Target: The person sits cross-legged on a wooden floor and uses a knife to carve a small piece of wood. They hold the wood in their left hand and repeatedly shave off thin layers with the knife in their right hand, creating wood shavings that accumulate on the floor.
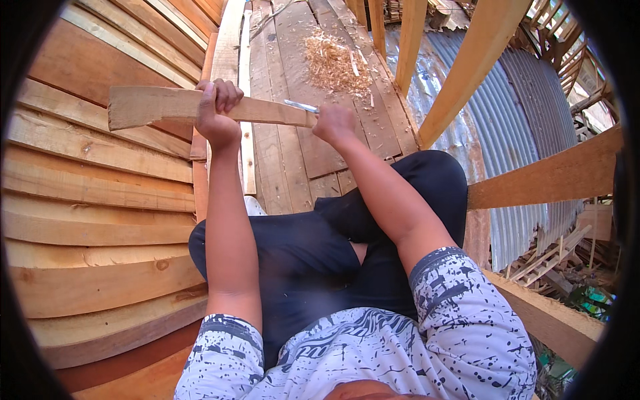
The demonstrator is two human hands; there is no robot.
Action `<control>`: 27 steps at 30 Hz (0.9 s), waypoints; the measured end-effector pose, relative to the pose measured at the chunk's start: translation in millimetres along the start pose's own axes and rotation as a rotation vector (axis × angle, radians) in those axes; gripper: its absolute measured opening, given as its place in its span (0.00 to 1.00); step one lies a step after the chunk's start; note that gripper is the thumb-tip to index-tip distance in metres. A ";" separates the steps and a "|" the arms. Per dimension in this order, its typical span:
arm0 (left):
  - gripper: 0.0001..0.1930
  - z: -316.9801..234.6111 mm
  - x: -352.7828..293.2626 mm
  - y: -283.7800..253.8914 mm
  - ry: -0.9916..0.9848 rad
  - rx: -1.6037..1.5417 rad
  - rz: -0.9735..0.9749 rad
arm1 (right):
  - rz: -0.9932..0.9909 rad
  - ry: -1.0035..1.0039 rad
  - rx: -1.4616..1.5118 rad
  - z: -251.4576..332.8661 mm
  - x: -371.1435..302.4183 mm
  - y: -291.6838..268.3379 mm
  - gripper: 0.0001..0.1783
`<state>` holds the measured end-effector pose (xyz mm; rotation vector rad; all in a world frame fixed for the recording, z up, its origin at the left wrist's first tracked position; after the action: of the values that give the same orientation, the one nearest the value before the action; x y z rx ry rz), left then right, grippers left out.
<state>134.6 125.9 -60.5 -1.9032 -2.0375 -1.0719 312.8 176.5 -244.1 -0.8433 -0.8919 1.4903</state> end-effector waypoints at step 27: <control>0.17 -19.9 -23.5 -52.7 0.020 -0.019 0.052 | 0.048 -0.004 0.415 19.2 16.6 -8.5 0.19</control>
<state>83.5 98.5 -79.6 -1.9352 -1.9627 -1.0981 298.0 192.1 -228.3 -0.5575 -0.5375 1.6441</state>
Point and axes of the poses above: each hand's wrist, its own x-axis towards the middle knuckle, its own y-axis out of the palm, z = x × y, the point moved 5 cm from there along x, towards the middle knuckle, and after that the axes turned 3 degrees about -z, right-handed, at the moved point
